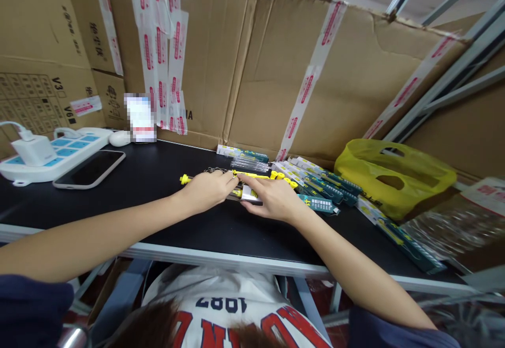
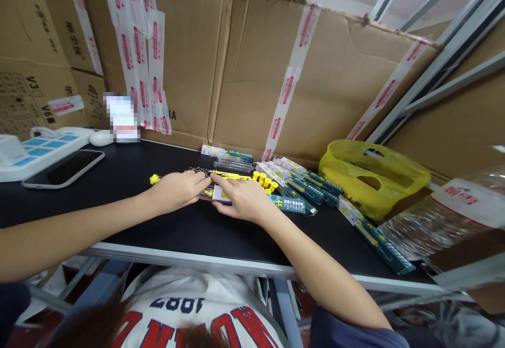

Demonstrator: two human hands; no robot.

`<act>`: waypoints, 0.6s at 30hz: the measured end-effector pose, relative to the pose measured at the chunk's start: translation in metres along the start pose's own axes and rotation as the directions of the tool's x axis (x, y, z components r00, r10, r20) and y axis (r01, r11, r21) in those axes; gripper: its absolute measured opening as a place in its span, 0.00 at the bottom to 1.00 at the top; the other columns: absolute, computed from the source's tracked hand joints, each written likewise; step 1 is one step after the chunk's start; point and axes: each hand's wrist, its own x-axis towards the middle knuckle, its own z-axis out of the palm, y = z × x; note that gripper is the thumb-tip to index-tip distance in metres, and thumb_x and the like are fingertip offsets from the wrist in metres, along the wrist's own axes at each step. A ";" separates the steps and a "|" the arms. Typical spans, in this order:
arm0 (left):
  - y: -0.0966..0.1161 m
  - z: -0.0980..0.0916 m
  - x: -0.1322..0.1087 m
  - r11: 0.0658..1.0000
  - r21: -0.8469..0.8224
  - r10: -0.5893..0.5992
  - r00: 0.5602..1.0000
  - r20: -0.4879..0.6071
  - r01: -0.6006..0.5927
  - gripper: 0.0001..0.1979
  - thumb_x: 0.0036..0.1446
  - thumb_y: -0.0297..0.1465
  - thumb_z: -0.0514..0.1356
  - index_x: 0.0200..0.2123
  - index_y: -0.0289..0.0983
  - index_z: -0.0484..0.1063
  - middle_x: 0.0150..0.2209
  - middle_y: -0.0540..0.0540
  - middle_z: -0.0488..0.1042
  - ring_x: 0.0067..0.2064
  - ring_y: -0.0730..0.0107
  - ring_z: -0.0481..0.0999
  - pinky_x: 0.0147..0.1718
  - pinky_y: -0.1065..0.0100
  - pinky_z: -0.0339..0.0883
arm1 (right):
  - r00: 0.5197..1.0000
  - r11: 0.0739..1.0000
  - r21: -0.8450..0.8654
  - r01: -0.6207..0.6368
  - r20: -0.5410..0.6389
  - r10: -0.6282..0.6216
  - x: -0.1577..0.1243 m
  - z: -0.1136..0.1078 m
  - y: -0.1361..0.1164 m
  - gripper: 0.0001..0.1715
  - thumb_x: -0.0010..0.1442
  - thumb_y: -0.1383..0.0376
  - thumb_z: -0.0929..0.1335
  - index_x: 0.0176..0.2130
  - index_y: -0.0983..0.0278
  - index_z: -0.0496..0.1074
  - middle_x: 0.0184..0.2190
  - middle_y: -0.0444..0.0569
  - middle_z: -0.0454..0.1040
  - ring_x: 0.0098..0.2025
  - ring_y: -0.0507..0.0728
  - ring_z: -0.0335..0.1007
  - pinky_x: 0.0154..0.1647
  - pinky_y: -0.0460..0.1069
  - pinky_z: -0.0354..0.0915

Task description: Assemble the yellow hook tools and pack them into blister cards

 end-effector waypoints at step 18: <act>0.003 0.006 0.001 0.950 -0.279 0.085 0.974 -0.210 -0.142 0.20 0.60 0.24 0.51 0.55 0.39 0.55 0.52 0.40 0.65 0.48 0.63 0.73 0.39 0.67 0.71 | 1.000 0.988 0.150 0.021 0.019 -0.024 0.001 0.009 0.004 0.28 0.65 0.52 0.60 0.56 0.67 0.63 0.43 0.56 0.78 0.41 0.60 0.75 0.34 0.48 0.61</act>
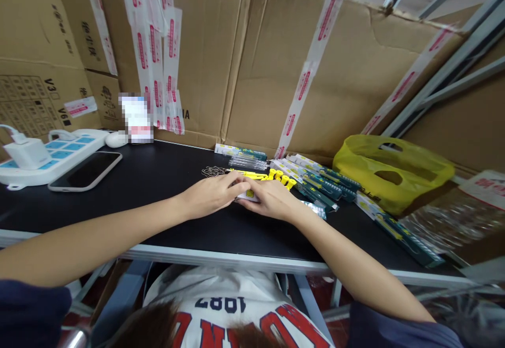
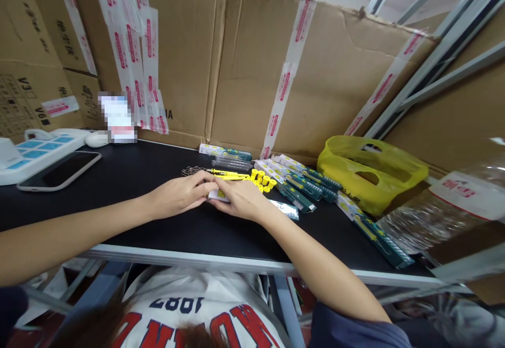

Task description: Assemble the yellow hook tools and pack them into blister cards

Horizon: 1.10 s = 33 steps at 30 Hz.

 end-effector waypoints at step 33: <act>-0.041 0.009 0.008 0.264 -0.869 -0.381 0.873 0.304 0.417 0.19 0.54 0.43 0.61 0.40 0.33 0.71 0.21 0.54 0.66 0.19 0.80 0.64 0.18 0.76 0.61 | 0.988 0.951 0.266 -0.156 0.044 0.150 -0.003 -0.022 0.016 0.31 0.59 0.49 0.65 0.56 0.61 0.62 0.37 0.50 0.77 0.32 0.57 0.71 0.32 0.47 0.58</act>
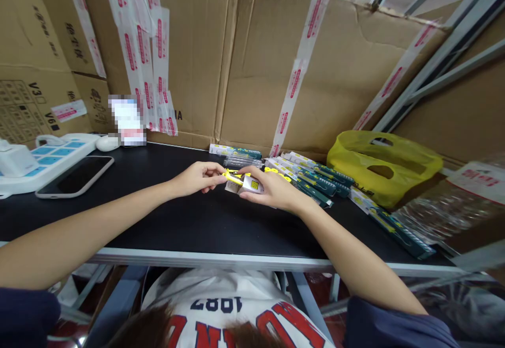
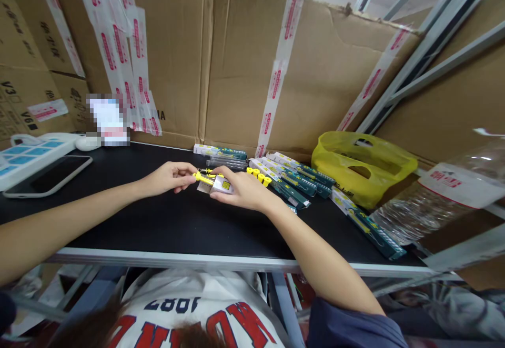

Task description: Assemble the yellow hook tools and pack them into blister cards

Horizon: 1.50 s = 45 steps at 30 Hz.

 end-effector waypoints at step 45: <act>0.012 0.029 -0.019 0.799 0.518 0.389 0.920 -0.057 -0.306 0.05 0.55 0.30 0.61 0.30 0.36 0.77 0.32 0.49 0.69 0.32 0.73 0.68 0.31 0.72 0.59 | 0.995 0.995 -0.042 0.095 -0.001 -0.095 -0.002 0.017 -0.021 0.22 0.59 0.49 0.66 0.46 0.62 0.62 0.33 0.49 0.76 0.31 0.57 0.71 0.28 0.46 0.53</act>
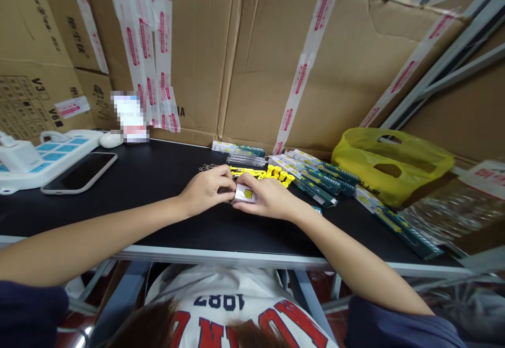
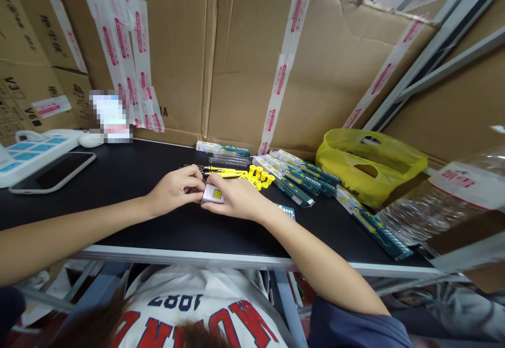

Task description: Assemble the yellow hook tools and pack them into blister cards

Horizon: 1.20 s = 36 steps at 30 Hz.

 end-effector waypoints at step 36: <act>-0.018 0.002 0.003 0.955 -0.218 -0.176 0.977 0.121 0.199 0.29 0.47 0.37 0.65 0.52 0.38 0.63 0.50 0.42 0.70 0.44 0.65 0.73 0.35 0.69 0.65 | 0.997 0.988 0.137 -0.071 0.015 0.070 0.003 0.000 0.017 0.23 0.59 0.52 0.66 0.48 0.63 0.65 0.36 0.49 0.74 0.31 0.54 0.67 0.29 0.45 0.53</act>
